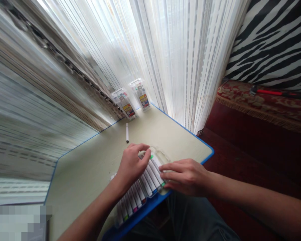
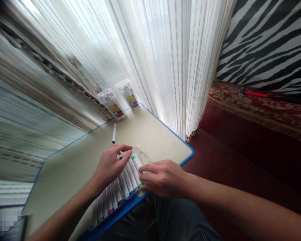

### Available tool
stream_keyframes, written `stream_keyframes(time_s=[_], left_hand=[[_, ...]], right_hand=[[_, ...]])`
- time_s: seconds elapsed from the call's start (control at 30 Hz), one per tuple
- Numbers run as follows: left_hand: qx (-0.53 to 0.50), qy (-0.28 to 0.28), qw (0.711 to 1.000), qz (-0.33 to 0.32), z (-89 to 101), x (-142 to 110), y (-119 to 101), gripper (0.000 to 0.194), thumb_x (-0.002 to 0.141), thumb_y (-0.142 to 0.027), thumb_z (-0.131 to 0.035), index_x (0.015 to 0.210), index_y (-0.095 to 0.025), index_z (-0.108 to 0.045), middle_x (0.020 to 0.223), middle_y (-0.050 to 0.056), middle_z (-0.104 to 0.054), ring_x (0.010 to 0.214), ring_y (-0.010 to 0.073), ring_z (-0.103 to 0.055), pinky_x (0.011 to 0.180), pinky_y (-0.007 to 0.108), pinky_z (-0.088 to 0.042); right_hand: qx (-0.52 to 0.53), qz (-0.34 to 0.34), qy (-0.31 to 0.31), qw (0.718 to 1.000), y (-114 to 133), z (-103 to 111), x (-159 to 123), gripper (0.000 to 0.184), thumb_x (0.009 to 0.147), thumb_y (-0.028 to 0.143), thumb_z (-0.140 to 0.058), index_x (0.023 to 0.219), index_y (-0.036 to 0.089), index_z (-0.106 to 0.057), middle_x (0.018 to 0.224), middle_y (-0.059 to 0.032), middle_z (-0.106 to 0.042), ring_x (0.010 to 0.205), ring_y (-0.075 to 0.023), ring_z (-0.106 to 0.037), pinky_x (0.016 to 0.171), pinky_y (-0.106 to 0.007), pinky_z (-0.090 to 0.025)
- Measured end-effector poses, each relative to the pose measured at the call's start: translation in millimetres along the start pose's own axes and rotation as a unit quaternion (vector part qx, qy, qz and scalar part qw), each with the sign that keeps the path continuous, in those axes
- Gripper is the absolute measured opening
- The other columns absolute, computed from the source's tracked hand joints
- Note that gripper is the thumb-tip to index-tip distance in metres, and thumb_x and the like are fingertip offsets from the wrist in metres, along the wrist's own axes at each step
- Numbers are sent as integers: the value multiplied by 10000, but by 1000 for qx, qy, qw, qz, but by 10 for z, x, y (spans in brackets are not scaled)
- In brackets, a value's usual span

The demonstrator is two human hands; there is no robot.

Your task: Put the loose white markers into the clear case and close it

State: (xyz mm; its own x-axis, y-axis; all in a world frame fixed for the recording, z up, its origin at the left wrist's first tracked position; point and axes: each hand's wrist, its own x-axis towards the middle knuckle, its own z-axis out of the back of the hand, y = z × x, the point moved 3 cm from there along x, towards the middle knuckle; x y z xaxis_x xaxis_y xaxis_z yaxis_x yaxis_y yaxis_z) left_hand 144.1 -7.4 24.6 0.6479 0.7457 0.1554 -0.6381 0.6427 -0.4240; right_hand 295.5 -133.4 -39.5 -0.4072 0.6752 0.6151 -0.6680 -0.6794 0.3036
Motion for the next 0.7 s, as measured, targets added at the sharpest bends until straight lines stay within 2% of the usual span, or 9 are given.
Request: stream_keyframes(time_s=[0.27, 0.43, 0.6, 0.63, 0.7], left_hand=[[48, 23, 995, -85, 0, -55, -26, 256, 926, -267, -544, 1016, -142, -749, 968, 88, -766, 954, 258, -631, 899, 403, -493], [42, 17, 993, -108, 30, -115, -29, 252, 927, -265, -551, 1075, -150, -719, 1038, 95, -741, 1012, 254, -621, 942, 402, -490], [11, -7, 998, -69, 140, -163, 86, 272, 918, -283, -564, 1103, -148, -710, 1092, 110, -726, 1072, 248, -645, 981, 397, -491], [9, -11, 998, -54, 179, -174, 134, 278, 915, -288, -565, 1105, -149, -714, 1100, 111, -728, 1078, 249, -649, 985, 398, -493], [7, -20, 1000, -18, 266, -200, 263, 295, 908, -303, -564, 1107, -155, -724, 1120, 104, -733, 1079, 246, -660, 988, 393, -501]], right_hand=[[15, -2, -9, 1000, 11, 22, 9, 208, 958, 312, -610, 1124, 193, -648, 1164, -68, -734, 924, -197, -740, 775, -298, -594], [44, -22, -15, 999, 22, 48, 14, 269, 921, 314, -659, 1154, 182, -643, 1159, -95, -726, 969, -210, -732, 805, -293, -599], [94, -69, -33, 993, 13, 98, 37, 357, 892, 271, -677, 1229, 160, -632, 1178, -142, -696, 1047, -231, -701, 873, -315, -585], [103, -80, -37, 991, 12, 105, 37, 351, 893, 262, -670, 1227, 161, -634, 1179, -145, -692, 1013, -225, -705, 845, -310, -589], [122, -106, -42, 986, 5, 114, 29, 334, 905, 260, -648, 1225, 167, -630, 1193, -145, -680, 811, -174, -705, 689, -273, -586]])
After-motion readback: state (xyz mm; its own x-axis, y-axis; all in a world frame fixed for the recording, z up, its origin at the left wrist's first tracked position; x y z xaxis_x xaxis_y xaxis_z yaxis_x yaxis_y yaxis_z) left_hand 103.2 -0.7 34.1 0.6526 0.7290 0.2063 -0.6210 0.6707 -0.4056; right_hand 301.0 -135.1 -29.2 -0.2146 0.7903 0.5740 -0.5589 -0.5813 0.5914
